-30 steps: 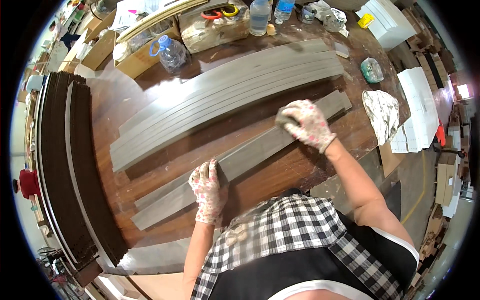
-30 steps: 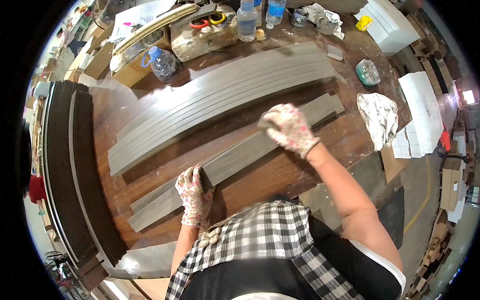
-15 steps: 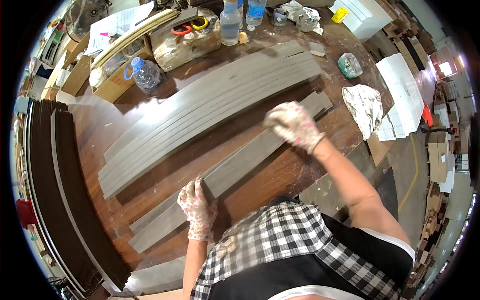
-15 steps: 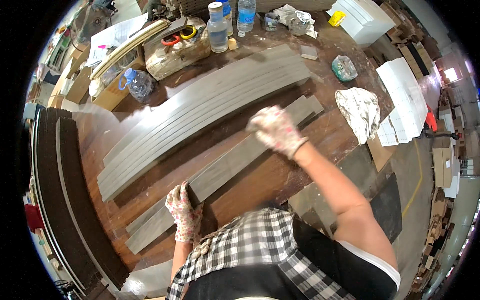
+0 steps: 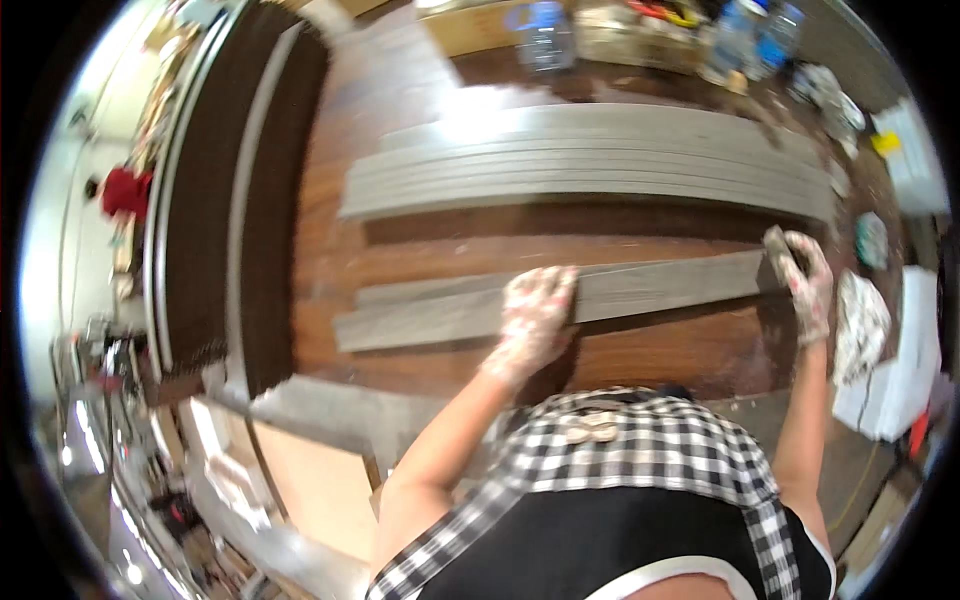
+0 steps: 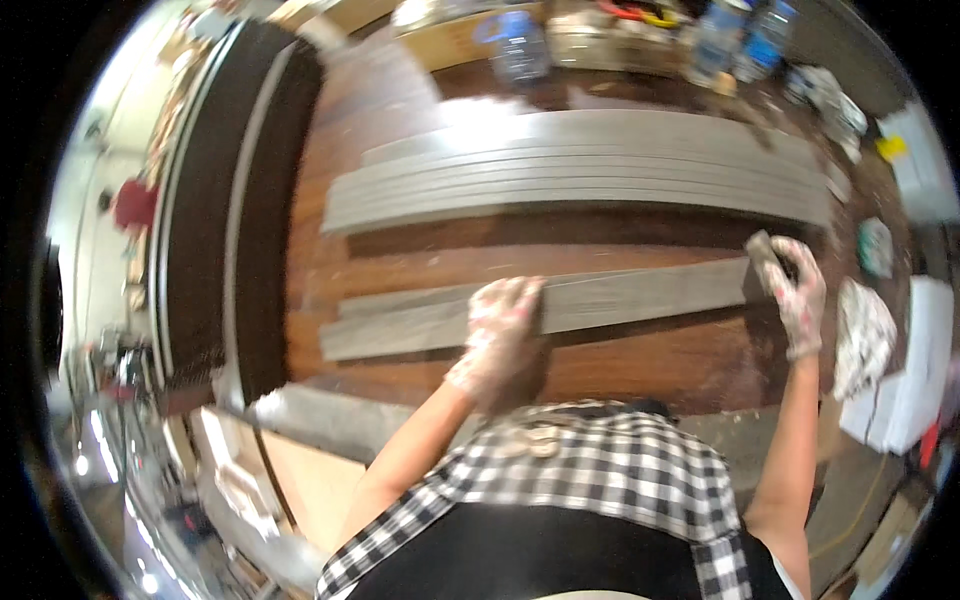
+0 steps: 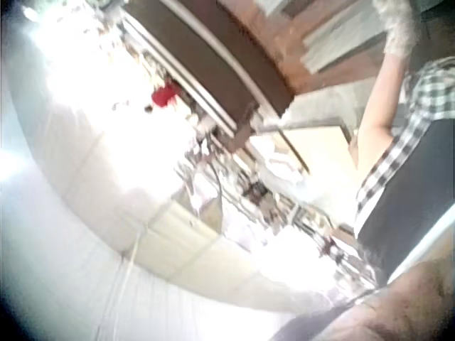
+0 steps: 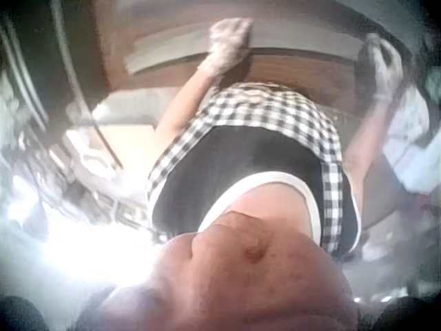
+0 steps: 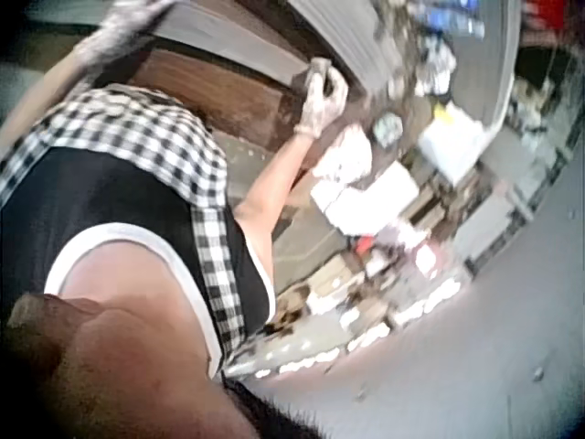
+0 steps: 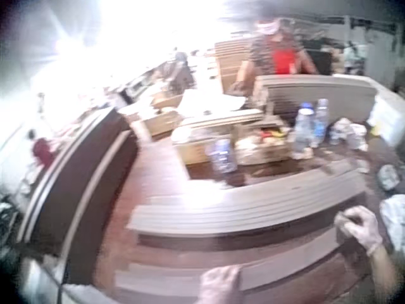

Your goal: The person sands a wooden plank by hand using a sanding block, then places it onto a stack of planks and picks up another one to repeat the process.

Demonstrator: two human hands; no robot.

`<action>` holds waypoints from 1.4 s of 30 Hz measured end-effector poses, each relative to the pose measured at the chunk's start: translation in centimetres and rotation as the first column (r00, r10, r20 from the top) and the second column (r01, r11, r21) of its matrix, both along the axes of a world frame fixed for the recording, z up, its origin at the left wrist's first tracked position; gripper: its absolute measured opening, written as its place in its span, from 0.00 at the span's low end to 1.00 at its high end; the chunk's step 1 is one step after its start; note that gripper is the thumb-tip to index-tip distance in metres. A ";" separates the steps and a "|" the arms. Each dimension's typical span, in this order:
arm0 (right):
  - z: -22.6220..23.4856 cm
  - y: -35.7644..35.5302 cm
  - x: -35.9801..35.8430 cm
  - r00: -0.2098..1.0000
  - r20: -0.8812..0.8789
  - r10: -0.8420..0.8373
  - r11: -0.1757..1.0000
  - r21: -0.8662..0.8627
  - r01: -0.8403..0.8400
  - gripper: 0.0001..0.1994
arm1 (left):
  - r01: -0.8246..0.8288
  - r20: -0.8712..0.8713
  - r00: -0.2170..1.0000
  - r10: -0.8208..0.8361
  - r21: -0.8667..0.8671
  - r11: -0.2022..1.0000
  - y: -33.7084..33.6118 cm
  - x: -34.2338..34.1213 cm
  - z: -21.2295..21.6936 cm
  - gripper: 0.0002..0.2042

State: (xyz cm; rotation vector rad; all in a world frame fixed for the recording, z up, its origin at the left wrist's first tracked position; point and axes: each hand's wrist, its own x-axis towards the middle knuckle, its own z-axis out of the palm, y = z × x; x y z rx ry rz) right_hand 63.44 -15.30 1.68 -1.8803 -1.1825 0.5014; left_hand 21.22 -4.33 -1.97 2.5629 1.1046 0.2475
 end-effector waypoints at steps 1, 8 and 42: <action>-0.4 0.0 -1.8 0.979 0.183 0.085 0.995 0.042 -0.094 0.14 | 0.031 0.008 0.999 -0.031 -0.015 0.999 0.2 -0.2 0.1 0.39; 2.1 1.7 -10.0 0.950 -0.003 0.313 0.922 0.240 -0.303 0.15 | 0.116 0.039 0.992 -0.117 0.032 0.993 0.1 -0.2 -0.8 0.39; 6.1 26.1 -48.6 0.411 0.369 0.834 0.379 0.159 -0.912 0.09 | 0.537 0.514 0.773 -0.371 -0.219 0.815 -5.5 4.9 -1.3 0.14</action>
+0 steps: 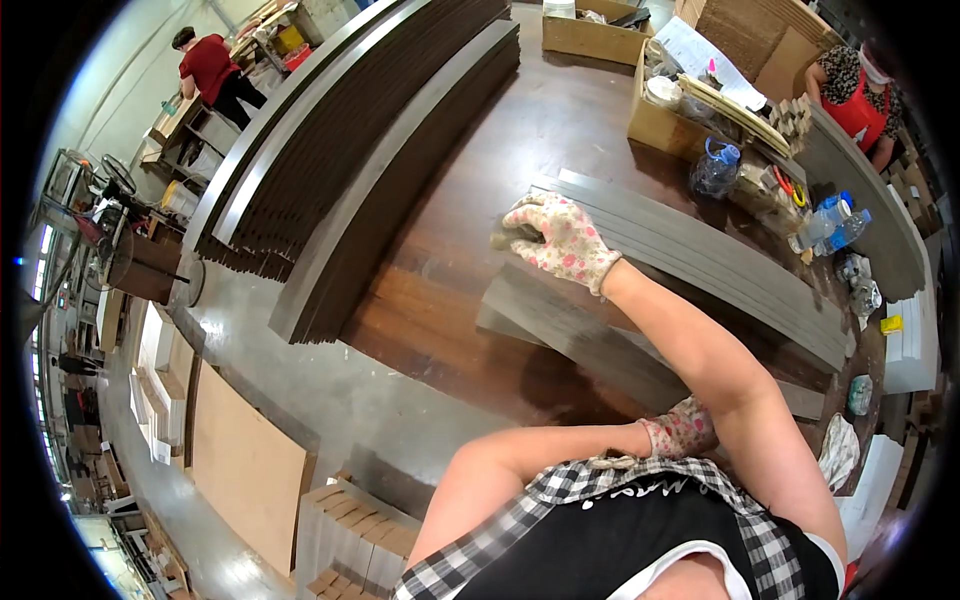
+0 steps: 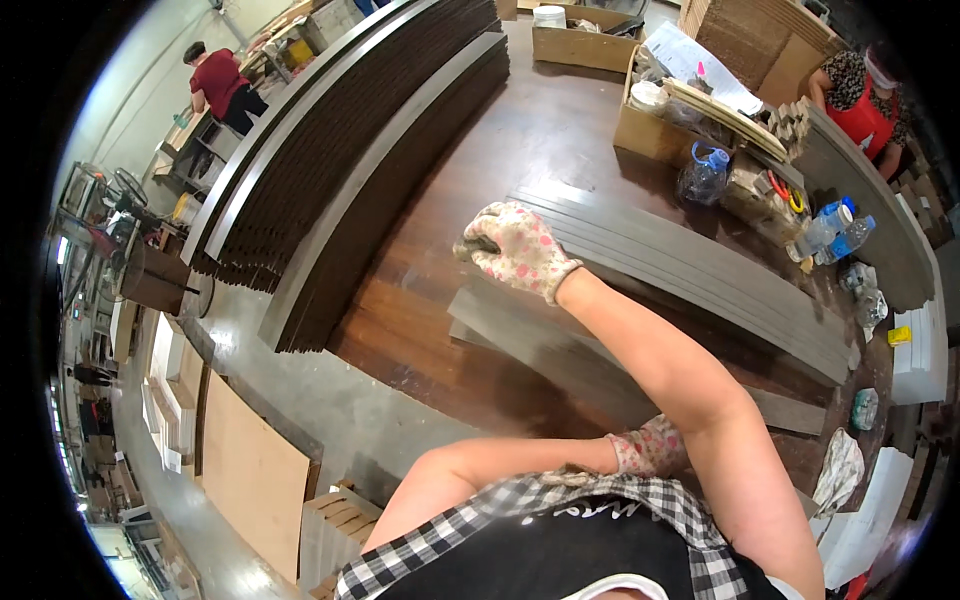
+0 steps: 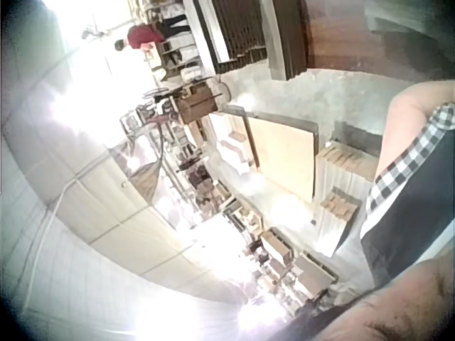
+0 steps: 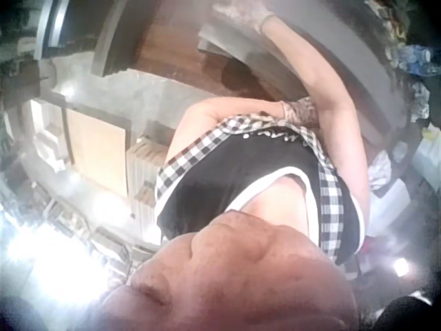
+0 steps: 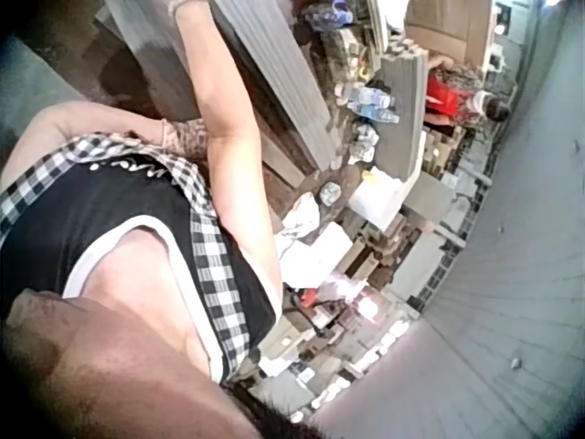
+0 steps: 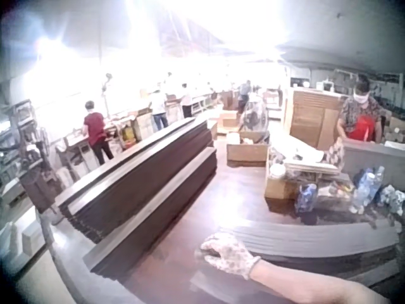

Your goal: The person sands a wooden plank by hand using a sanding block, then places it onto a stack of planks and picks up another one to repeat the process.

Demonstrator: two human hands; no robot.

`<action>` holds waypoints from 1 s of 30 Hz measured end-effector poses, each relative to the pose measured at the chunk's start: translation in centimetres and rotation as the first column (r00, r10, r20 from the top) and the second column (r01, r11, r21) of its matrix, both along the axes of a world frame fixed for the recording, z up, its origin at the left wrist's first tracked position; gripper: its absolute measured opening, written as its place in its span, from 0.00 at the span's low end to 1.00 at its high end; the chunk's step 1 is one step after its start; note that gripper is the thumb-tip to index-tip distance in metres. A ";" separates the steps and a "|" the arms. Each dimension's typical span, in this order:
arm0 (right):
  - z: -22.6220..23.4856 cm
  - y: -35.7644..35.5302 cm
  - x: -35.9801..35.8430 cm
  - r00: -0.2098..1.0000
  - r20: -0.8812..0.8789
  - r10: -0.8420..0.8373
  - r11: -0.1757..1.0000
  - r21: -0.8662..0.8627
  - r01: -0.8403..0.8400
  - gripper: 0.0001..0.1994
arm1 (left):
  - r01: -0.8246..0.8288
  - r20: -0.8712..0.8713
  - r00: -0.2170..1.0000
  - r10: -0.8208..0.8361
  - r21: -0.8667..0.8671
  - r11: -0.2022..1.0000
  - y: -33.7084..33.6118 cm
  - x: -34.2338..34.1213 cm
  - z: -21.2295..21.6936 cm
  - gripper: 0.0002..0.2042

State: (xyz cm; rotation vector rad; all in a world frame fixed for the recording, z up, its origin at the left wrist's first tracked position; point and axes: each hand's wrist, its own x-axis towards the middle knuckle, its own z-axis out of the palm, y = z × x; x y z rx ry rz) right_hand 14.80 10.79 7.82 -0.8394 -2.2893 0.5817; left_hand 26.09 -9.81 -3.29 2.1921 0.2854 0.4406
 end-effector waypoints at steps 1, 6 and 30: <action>0.6 0.0 0.0 0.998 -0.009 -0.057 0.998 0.029 0.057 0.09 | -0.151 0.175 0.976 0.129 0.121 0.981 -0.6 0.5 -1.2 0.13; 4.4 -1.5 5.6 0.995 -0.103 -0.013 0.993 0.119 0.025 0.16 | -0.242 0.109 0.970 0.218 0.530 0.813 2.0 -3.2 5.4 0.17; 5.9 -14.5 15.2 0.500 -0.660 -0.561 0.760 -0.650 -0.006 0.12 | -0.622 -0.181 -0.215 0.960 0.783 0.009 33.0 -39.0 13.8 0.31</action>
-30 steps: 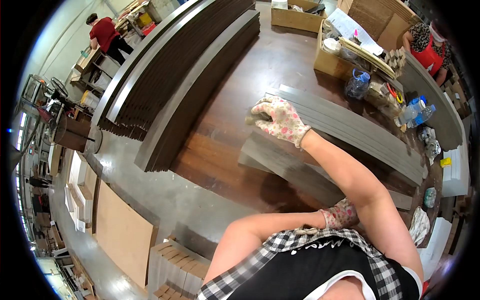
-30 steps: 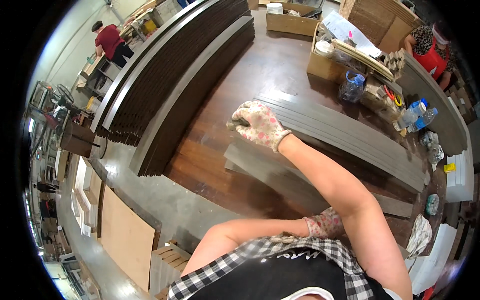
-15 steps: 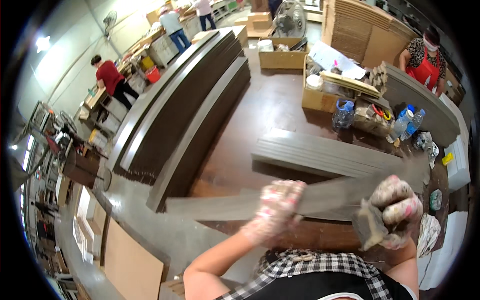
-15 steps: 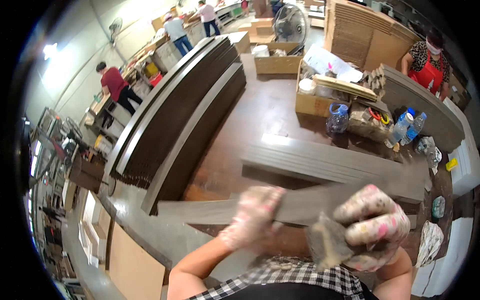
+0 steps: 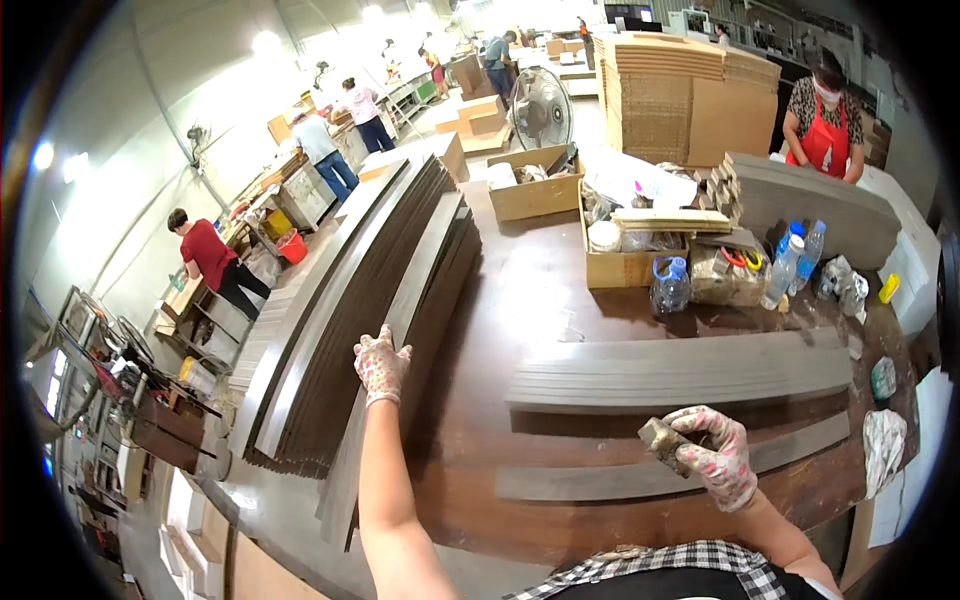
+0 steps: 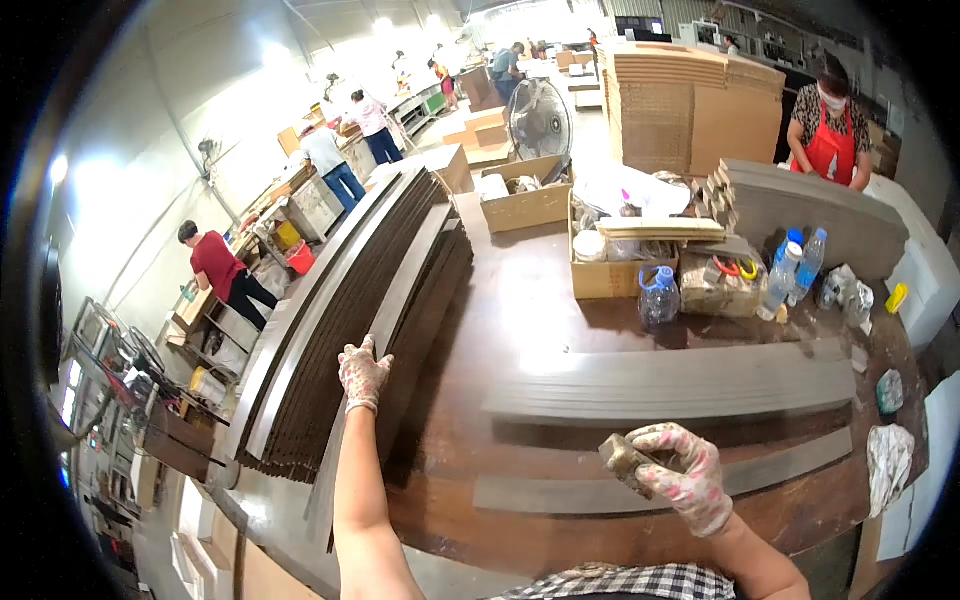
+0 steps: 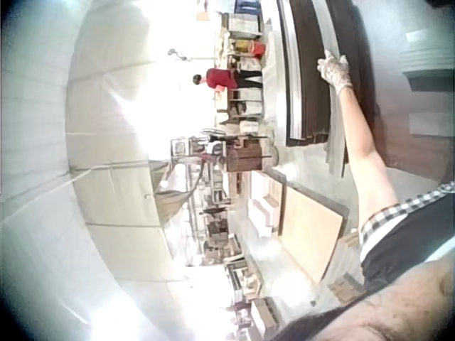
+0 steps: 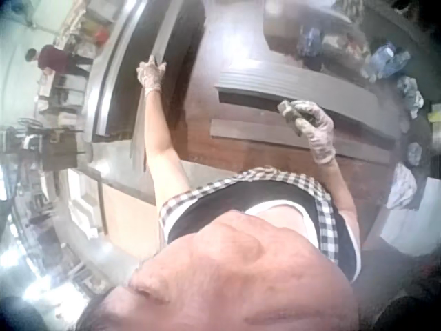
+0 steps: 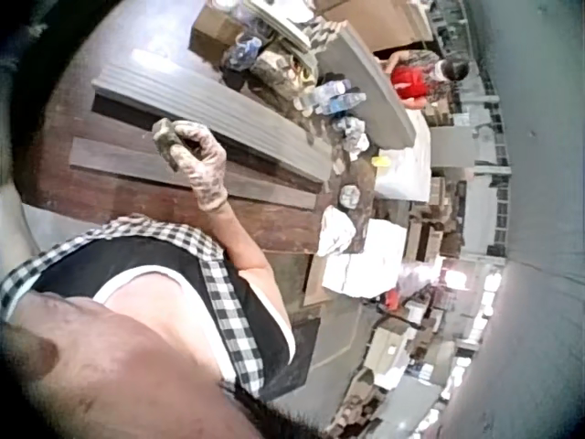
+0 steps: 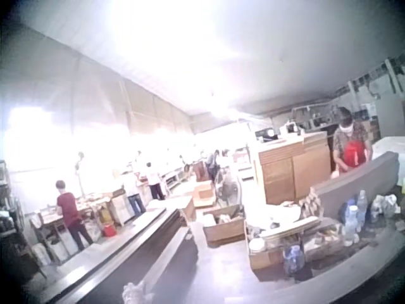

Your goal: The person sands a wooden plank by hand using a sanding block, then places it onto a stack of planks and picks up another one to repeat the process.

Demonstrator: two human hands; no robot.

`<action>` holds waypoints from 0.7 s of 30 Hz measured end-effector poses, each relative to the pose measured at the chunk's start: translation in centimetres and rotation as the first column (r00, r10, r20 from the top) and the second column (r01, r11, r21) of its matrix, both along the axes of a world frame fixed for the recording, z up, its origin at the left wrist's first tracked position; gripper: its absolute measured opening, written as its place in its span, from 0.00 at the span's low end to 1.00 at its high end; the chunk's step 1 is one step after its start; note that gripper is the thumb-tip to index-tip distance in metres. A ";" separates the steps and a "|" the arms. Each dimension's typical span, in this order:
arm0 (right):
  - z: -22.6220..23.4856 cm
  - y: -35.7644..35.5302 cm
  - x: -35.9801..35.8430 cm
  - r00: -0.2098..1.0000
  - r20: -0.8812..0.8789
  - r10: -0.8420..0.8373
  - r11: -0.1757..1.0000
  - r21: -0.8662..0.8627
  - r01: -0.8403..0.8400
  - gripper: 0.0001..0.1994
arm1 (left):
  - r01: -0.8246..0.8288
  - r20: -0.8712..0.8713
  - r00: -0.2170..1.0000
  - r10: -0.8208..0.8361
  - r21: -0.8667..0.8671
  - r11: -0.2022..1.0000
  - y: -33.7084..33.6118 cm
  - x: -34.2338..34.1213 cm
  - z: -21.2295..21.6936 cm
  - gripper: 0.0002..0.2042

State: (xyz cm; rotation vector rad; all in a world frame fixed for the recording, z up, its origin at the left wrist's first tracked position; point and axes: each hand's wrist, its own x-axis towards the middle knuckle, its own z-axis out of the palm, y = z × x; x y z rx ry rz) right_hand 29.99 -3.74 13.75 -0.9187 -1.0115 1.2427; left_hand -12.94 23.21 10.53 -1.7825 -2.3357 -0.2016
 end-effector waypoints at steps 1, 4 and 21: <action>0.0 0.2 -0.4 0.999 0.028 -0.018 1.000 -0.007 0.018 0.12 | -0.007 -0.026 1.000 0.006 -0.040 0.999 0.9 -0.5 -1.0 0.31; -1.5 0.5 -0.2 0.993 0.107 -0.052 0.998 -0.035 0.056 0.13 | 0.004 -0.055 0.998 -0.004 -0.001 1.000 2.1 -0.5 -2.9 0.29; -3.6 1.4 -2.6 0.972 0.220 0.085 0.993 -0.102 -0.063 0.16 | 0.082 0.016 0.996 -0.086 0.164 0.983 1.2 -2.0 -4.0 0.22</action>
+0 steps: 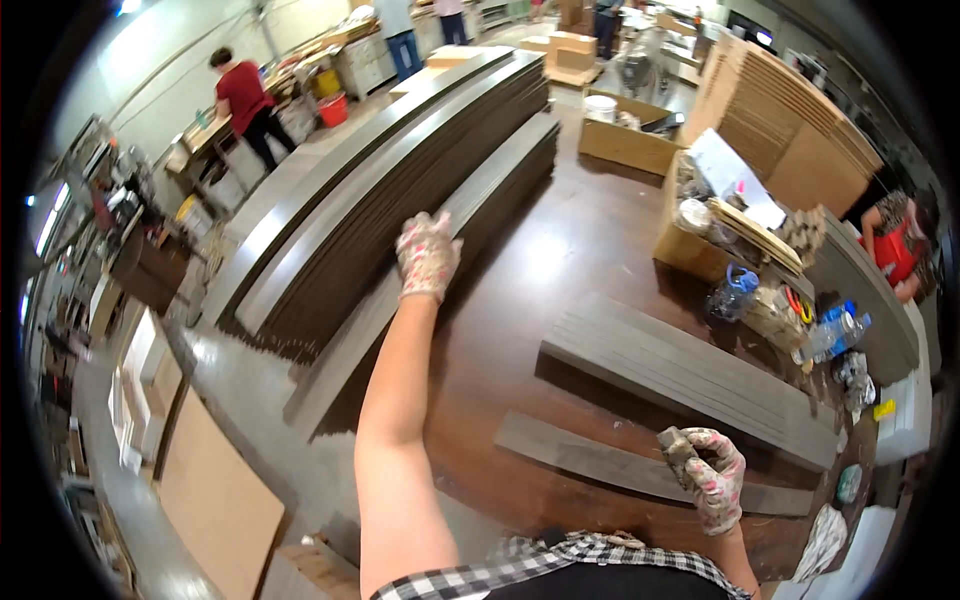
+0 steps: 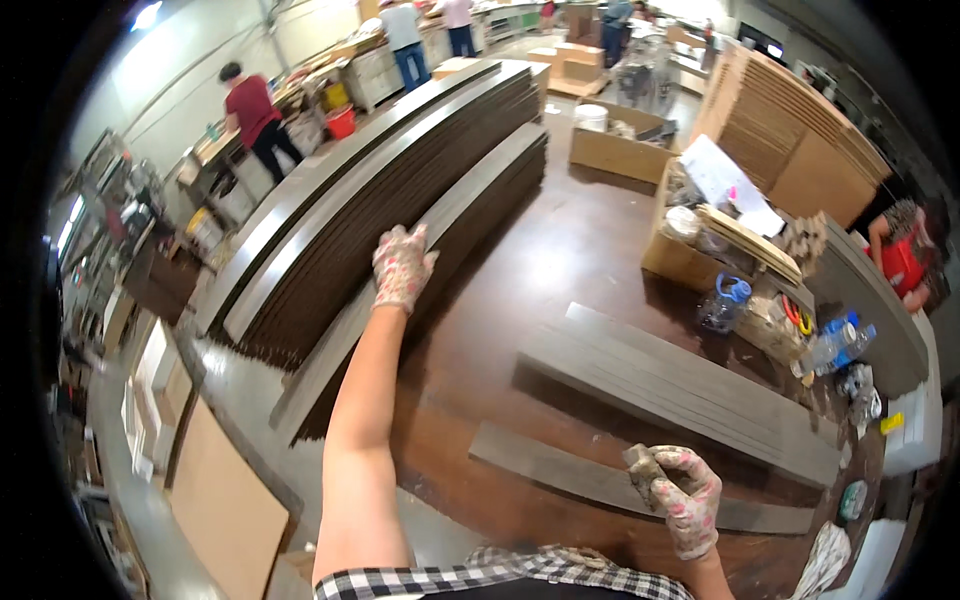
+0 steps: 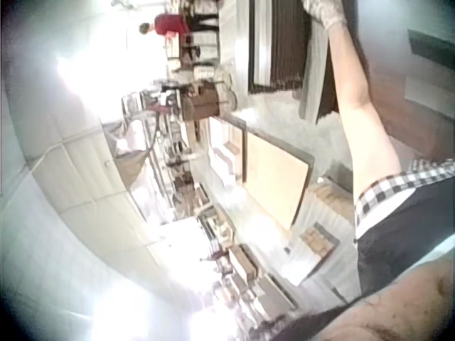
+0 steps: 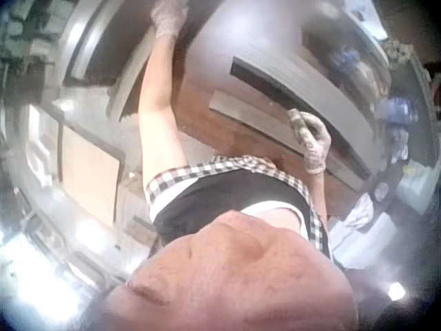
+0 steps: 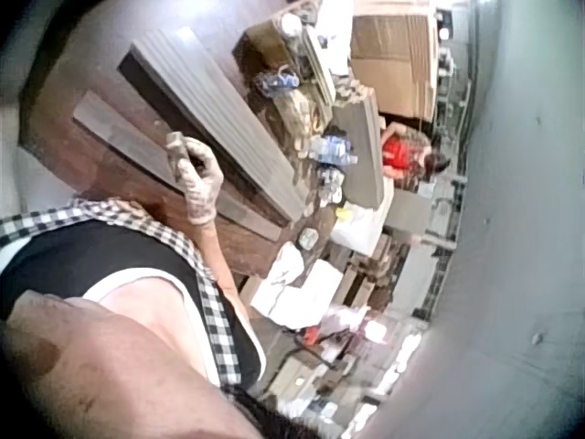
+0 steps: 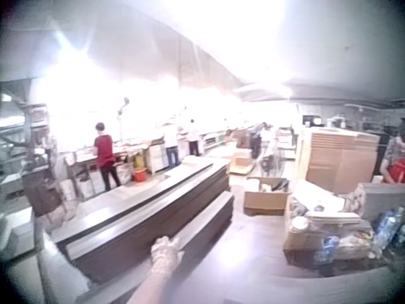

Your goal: The person sands a wooden plank by hand using a sanding block, then places it onto a stack of planks and picks up another one to repeat the process.

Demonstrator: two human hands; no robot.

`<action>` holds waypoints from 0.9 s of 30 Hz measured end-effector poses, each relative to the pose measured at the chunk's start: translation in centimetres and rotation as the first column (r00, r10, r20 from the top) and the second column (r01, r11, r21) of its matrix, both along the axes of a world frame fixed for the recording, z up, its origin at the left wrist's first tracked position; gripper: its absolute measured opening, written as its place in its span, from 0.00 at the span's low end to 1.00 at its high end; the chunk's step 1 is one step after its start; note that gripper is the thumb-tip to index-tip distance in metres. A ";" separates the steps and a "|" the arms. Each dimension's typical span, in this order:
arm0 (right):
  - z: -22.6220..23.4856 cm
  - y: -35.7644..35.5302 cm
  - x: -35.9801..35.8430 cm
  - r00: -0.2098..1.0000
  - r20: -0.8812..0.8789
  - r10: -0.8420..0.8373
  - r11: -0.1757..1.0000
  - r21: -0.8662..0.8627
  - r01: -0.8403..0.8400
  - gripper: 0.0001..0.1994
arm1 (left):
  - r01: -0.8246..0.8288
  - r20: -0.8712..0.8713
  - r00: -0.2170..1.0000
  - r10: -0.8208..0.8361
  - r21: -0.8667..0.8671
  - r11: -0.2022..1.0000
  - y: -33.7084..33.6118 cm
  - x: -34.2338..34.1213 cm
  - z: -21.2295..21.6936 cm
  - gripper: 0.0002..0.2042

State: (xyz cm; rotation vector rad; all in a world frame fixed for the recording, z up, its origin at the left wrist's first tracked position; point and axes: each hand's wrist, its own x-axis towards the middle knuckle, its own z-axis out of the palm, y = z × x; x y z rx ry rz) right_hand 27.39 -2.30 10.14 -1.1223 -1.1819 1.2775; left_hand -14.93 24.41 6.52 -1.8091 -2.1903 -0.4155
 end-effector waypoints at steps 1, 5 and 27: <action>-0.3 -0.1 0.3 0.999 0.010 -0.036 0.999 0.028 0.036 0.16 | 0.028 -0.013 1.000 -0.027 0.001 1.000 0.2 0.0 -0.2 0.23; -1.4 -1.5 1.7 0.992 -0.046 -0.113 0.994 0.000 0.113 0.18 | 0.096 -0.081 0.993 -0.090 0.074 0.993 0.8 2.1 -0.6 0.21; -1.7 -5.4 3.5 0.957 -0.129 -0.260 0.964 -0.084 0.250 0.14 | 0.931 0.293 0.318 -0.902 -0.274 0.239 -24.4 26.7 -8.8 0.38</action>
